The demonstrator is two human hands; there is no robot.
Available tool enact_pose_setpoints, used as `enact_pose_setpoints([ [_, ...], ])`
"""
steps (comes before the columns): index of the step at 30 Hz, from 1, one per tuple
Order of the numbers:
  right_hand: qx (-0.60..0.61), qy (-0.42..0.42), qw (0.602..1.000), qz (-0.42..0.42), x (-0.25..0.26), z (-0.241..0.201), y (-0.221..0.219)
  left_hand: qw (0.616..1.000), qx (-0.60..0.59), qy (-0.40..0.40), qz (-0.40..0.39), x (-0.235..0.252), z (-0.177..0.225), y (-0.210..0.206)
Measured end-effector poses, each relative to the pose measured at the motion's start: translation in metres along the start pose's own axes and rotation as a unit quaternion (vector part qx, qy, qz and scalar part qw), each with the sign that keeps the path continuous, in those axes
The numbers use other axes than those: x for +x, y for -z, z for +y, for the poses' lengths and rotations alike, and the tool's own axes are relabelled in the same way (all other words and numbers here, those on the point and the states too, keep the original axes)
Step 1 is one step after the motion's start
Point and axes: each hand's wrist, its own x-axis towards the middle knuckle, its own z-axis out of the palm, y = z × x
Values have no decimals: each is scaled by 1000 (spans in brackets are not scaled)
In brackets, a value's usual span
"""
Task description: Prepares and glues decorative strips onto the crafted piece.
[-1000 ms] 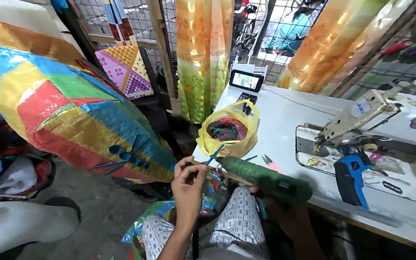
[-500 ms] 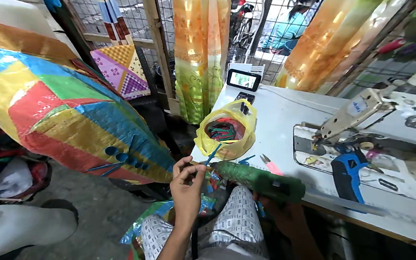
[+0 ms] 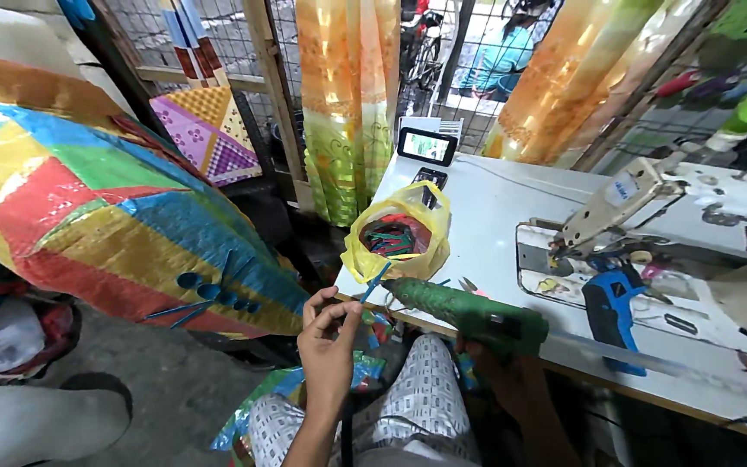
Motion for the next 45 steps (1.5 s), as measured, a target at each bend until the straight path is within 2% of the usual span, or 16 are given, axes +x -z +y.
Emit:
enact_pose_setpoints([
  [21, -19, 6, 998, 61, 5, 1, 6, 1000, 1, -8, -24, -3, -1, -2],
  [24, -116, -22, 988, 102, 8, -3, 8, 1000, -9, -4, -24, -3, 1, 0],
  [27, -235, -55, 958, 155, 20, 12, 20, 1000, -10, 0, -24, -5, 3, 7],
  [32, -280, -106, 926, 231, 52, 58, 44, 998, -37, 51, -32, -7, 3, 28],
  [35, -302, -127, 919, 220, 69, 81, 52, 992, -70, 90, -46, -9, 7, 36],
  [39, -346, -195, 902, 169, 78, 84, 57, 986, -104, 122, -47, -10, 9, 38],
  [42, -379, -118, 894, 205, 59, 80, 57, 982, -119, 136, -49, -10, 8, 38],
  [45, -344, -26, 903, 256, 35, 46, 42, 969, -157, 179, -66, -7, 8, 38],
])
